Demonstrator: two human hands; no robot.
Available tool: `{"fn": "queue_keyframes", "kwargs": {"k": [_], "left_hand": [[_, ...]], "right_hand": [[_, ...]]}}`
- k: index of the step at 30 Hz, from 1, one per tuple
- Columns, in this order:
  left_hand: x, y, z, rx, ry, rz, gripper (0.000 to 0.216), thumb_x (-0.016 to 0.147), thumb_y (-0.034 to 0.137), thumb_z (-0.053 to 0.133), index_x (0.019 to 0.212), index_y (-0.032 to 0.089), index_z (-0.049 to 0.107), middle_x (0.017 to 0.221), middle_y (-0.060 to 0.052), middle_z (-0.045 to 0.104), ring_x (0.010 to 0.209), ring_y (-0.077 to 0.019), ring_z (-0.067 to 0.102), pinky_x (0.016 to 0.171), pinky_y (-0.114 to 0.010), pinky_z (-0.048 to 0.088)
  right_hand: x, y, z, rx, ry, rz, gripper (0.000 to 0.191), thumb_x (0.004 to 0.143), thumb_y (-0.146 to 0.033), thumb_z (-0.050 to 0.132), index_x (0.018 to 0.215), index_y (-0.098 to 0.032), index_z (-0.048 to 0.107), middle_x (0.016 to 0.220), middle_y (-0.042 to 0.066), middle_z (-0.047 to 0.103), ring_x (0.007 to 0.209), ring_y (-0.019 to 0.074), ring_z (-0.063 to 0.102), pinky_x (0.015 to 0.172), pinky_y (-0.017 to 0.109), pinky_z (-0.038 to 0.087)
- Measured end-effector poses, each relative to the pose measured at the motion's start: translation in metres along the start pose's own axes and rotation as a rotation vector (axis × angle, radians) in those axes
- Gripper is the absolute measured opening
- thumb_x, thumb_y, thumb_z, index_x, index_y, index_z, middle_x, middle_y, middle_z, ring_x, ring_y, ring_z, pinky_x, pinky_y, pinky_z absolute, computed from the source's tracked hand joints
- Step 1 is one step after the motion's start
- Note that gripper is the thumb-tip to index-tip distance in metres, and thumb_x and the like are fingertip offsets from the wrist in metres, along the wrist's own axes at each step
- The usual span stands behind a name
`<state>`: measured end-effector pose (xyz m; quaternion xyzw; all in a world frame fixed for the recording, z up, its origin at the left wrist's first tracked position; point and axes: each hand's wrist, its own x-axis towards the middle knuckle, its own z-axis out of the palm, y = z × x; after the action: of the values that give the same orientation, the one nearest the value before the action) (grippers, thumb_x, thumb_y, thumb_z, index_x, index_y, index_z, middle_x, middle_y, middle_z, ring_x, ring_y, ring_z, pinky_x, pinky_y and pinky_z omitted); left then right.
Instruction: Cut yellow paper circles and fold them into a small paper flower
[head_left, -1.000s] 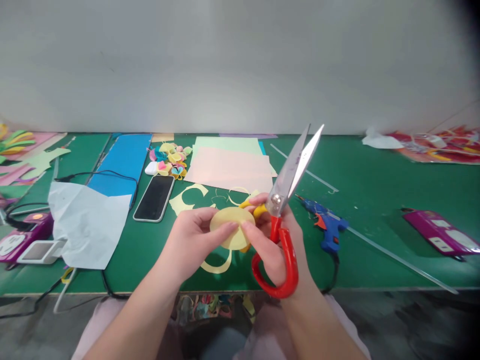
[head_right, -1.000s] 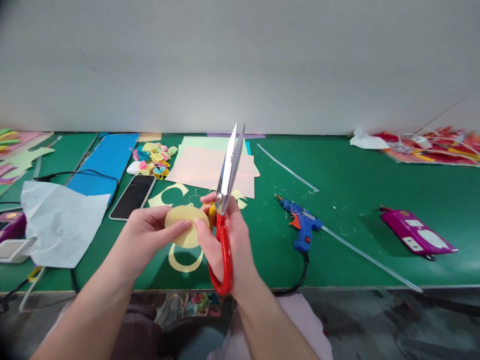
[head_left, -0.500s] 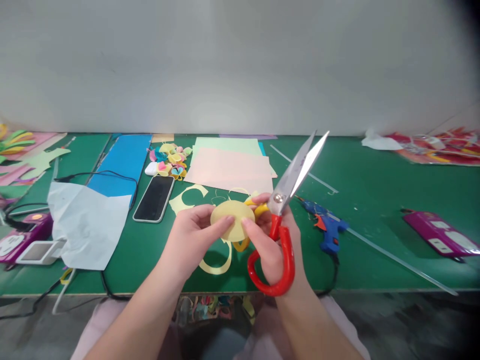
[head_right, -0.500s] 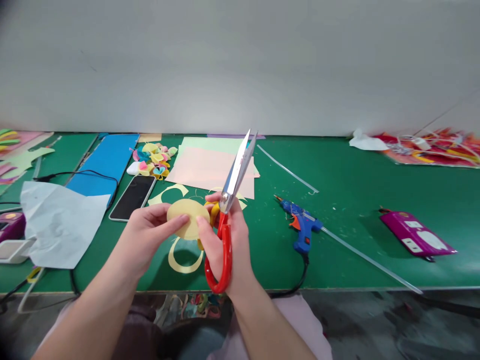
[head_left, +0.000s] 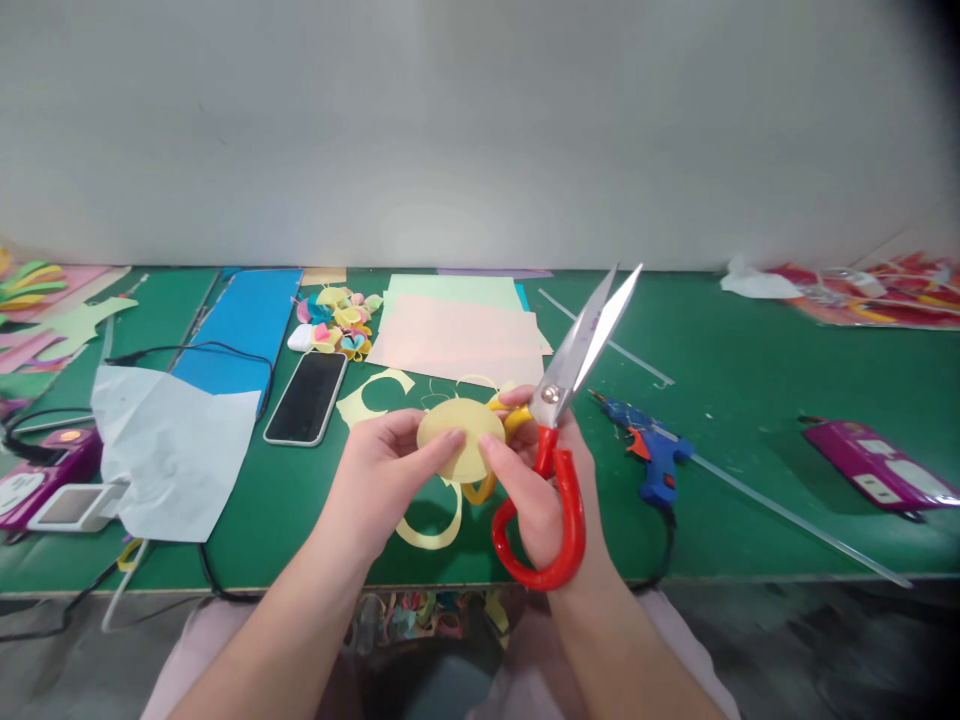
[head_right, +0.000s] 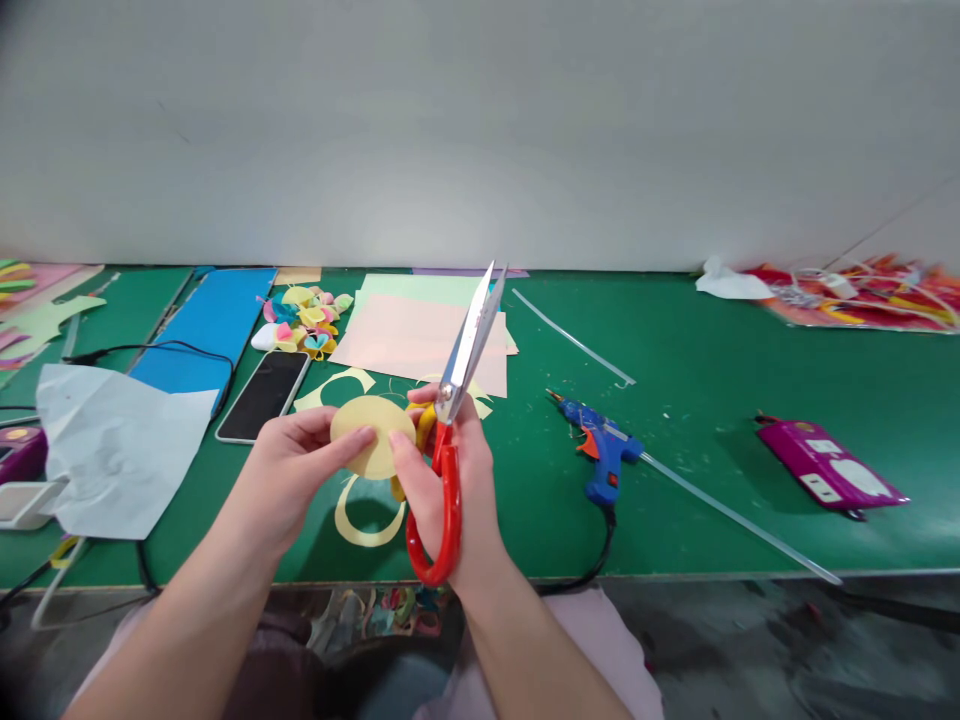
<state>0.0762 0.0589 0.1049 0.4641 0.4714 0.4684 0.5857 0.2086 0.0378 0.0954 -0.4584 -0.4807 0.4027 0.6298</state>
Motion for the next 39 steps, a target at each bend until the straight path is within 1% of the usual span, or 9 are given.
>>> {"fn": "queue_keyframes", "kwargs": {"k": [8, 14, 18, 21, 25, 28, 31, 36, 39], "left_hand": [[0.0012, 0.0012, 0.0005, 0.007, -0.017, 0.005, 0.022, 0.064, 0.036, 0.076, 0.065, 0.015, 0.069, 0.063, 0.000, 0.066, 0.057, -0.0090, 0.055, 0.052, -0.017, 0.044], [0.0001, -0.0009, -0.0011, 0.004, -0.024, 0.009, 0.020, 0.066, 0.035, 0.075, 0.067, 0.015, 0.069, 0.063, 0.000, 0.065, 0.058, -0.0086, 0.055, 0.053, -0.016, 0.044], [-0.0012, -0.0007, -0.0018, 0.062, -0.051, 0.003, 0.022, 0.067, 0.033, 0.074, 0.060, 0.014, 0.064, 0.057, 0.003, 0.059, 0.053, -0.0069, 0.050, 0.049, -0.015, 0.040], [-0.0011, -0.0004, -0.0011, 0.095, -0.092, -0.004, 0.024, 0.068, 0.032, 0.073, 0.057, 0.014, 0.060, 0.055, 0.004, 0.056, 0.051, -0.0058, 0.047, 0.047, -0.015, 0.037], [0.0009, -0.0028, -0.0002, 0.083, -0.076, 0.000, 0.024, 0.068, 0.033, 0.073, 0.059, 0.014, 0.061, 0.056, 0.003, 0.056, 0.053, -0.0064, 0.047, 0.048, -0.016, 0.037], [0.0025, -0.0053, -0.0002, 0.056, -0.031, 0.001, 0.026, 0.067, 0.037, 0.074, 0.063, 0.014, 0.063, 0.058, 0.002, 0.056, 0.055, -0.0072, 0.048, 0.049, -0.016, 0.038], [0.0033, -0.0060, 0.0005, 0.007, -0.002, -0.001, 0.025, 0.066, 0.037, 0.075, 0.064, 0.014, 0.065, 0.060, 0.002, 0.059, 0.056, -0.0071, 0.050, 0.051, -0.016, 0.040], [0.0037, -0.0046, 0.0021, -0.087, -0.026, -0.020, 0.018, 0.066, 0.033, 0.075, 0.068, 0.016, 0.069, 0.064, 0.001, 0.065, 0.058, -0.0069, 0.055, 0.055, -0.015, 0.044], [0.0040, -0.0046, 0.0013, -0.073, -0.018, -0.006, 0.017, 0.066, 0.032, 0.075, 0.068, 0.016, 0.069, 0.065, 0.001, 0.066, 0.058, -0.0076, 0.056, 0.055, -0.016, 0.044]], "right_hand": [[0.0009, 0.0022, -0.0011, -0.035, 0.000, -0.020, 0.023, 0.076, -0.019, 0.061, 0.096, -0.028, 0.053, 0.080, -0.004, 0.055, 0.066, 0.0112, 0.059, 0.057, 0.023, 0.051], [0.0001, 0.0007, -0.0011, -0.013, 0.000, 0.007, 0.025, 0.074, -0.017, 0.062, 0.095, -0.029, 0.053, 0.080, -0.005, 0.056, 0.064, 0.0098, 0.058, 0.058, 0.022, 0.050], [0.0015, -0.0007, -0.0025, -0.014, -0.033, 0.051, 0.028, 0.072, -0.017, 0.064, 0.095, -0.029, 0.053, 0.081, -0.005, 0.056, 0.066, 0.0092, 0.057, 0.059, 0.021, 0.049], [0.0038, -0.0003, -0.0035, -0.010, -0.065, 0.070, 0.028, 0.070, -0.018, 0.066, 0.093, -0.029, 0.053, 0.078, -0.006, 0.054, 0.062, 0.0082, 0.054, 0.056, 0.019, 0.047], [0.0055, 0.0015, -0.0029, -0.005, -0.047, 0.055, 0.026, 0.071, -0.017, 0.065, 0.092, -0.029, 0.053, 0.078, -0.007, 0.053, 0.063, 0.0073, 0.053, 0.058, 0.019, 0.047], [0.0051, 0.0028, -0.0013, -0.006, -0.029, 0.047, 0.029, 0.069, -0.016, 0.067, 0.092, -0.029, 0.053, 0.077, -0.007, 0.053, 0.060, 0.0069, 0.052, 0.055, 0.017, 0.046], [0.0042, 0.0041, 0.0013, -0.015, 0.003, 0.009, 0.028, 0.071, -0.015, 0.065, 0.092, -0.028, 0.052, 0.075, -0.007, 0.053, 0.059, 0.0073, 0.052, 0.053, 0.018, 0.047], [0.0025, 0.0054, 0.0053, -0.012, 0.087, -0.026, 0.024, 0.073, -0.015, 0.062, 0.091, -0.027, 0.050, 0.076, -0.006, 0.055, 0.063, 0.0093, 0.058, 0.056, 0.021, 0.050], [0.0020, 0.0051, 0.0050, -0.024, 0.070, 0.002, 0.025, 0.074, -0.016, 0.062, 0.093, -0.027, 0.050, 0.078, -0.005, 0.056, 0.064, 0.0099, 0.058, 0.058, 0.023, 0.051]]}}
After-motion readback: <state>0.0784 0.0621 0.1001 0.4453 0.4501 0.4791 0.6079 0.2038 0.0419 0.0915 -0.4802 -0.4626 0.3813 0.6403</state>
